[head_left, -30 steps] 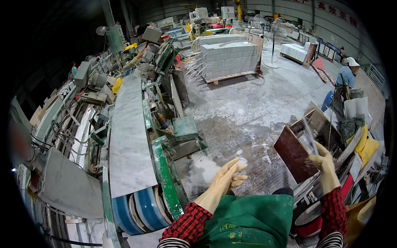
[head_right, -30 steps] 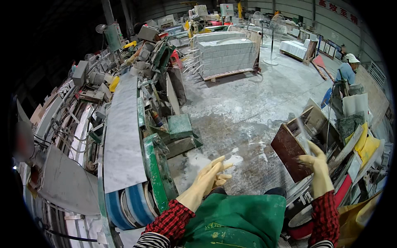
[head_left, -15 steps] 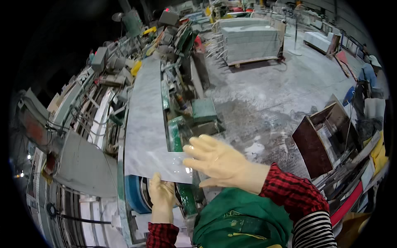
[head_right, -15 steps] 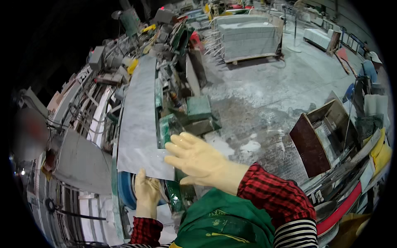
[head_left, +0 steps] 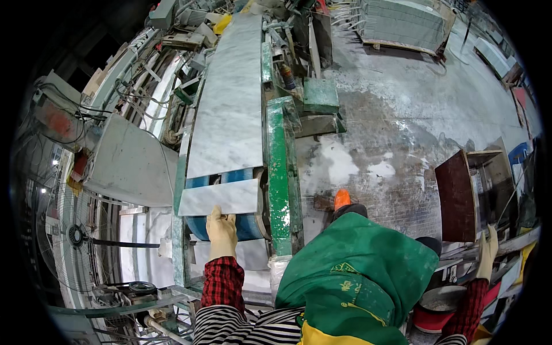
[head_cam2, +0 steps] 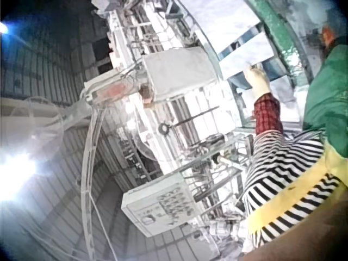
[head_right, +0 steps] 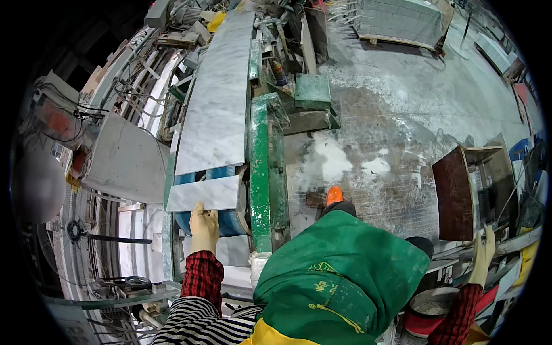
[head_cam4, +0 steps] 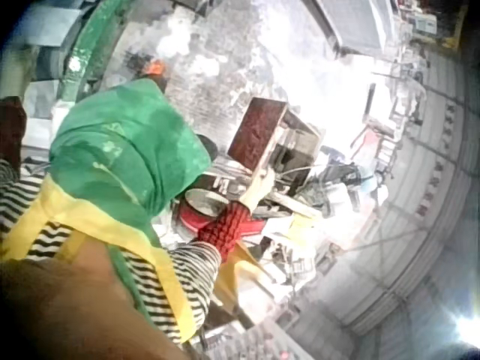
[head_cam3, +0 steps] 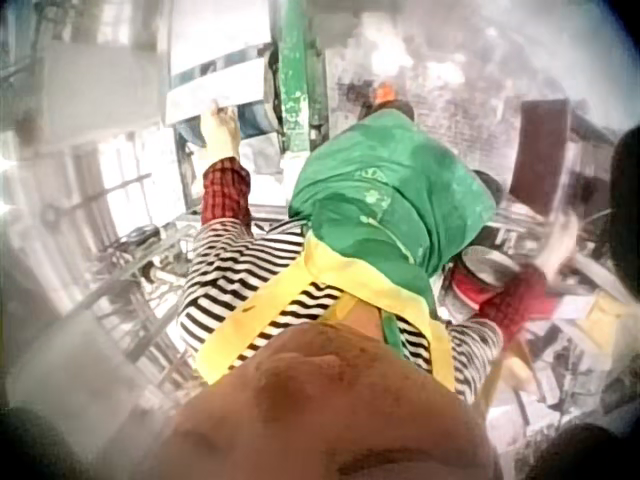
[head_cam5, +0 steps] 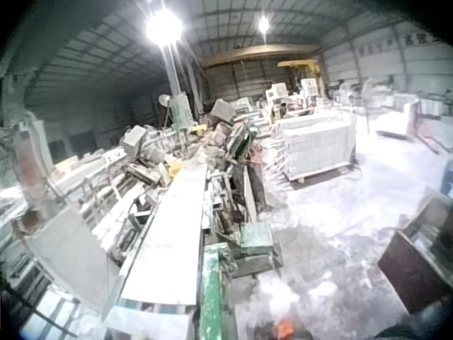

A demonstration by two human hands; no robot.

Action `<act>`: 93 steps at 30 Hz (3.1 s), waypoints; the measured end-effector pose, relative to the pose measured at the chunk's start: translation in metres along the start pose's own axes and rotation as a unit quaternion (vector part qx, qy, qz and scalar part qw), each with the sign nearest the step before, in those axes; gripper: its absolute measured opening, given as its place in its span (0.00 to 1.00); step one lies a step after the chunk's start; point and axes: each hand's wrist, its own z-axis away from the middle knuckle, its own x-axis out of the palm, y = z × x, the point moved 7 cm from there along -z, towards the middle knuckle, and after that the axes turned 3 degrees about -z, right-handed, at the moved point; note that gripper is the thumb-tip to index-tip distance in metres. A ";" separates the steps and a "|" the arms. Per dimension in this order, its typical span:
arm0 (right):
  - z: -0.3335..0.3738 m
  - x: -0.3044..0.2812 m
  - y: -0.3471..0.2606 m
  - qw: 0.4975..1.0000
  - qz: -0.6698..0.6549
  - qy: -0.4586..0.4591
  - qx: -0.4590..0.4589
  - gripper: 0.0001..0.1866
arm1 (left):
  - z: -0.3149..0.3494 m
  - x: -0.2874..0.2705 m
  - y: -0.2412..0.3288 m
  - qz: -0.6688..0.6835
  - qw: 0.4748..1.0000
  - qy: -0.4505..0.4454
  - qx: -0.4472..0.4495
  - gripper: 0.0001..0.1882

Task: The person repeatedly feeds rectangular stone tiles into a grinding machine, holding them with gloved hands against a rotating wheel to smooth the edges. The person then removes the tiles and places them into a nearby container.

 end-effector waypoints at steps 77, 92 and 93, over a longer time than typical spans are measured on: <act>0.182 -0.118 0.208 0.919 0.219 0.227 0.237 0.28 | 0.047 0.211 -0.021 -0.633 0.681 -0.336 0.150 0.25; 0.185 -0.094 0.182 0.900 0.350 0.214 0.150 0.23 | 0.063 0.250 -0.112 -0.658 0.353 -0.357 0.562 0.30; 0.182 -0.095 0.181 0.912 0.323 0.213 0.135 0.23 | 0.065 0.248 -0.111 -0.660 0.376 -0.347 0.550 0.30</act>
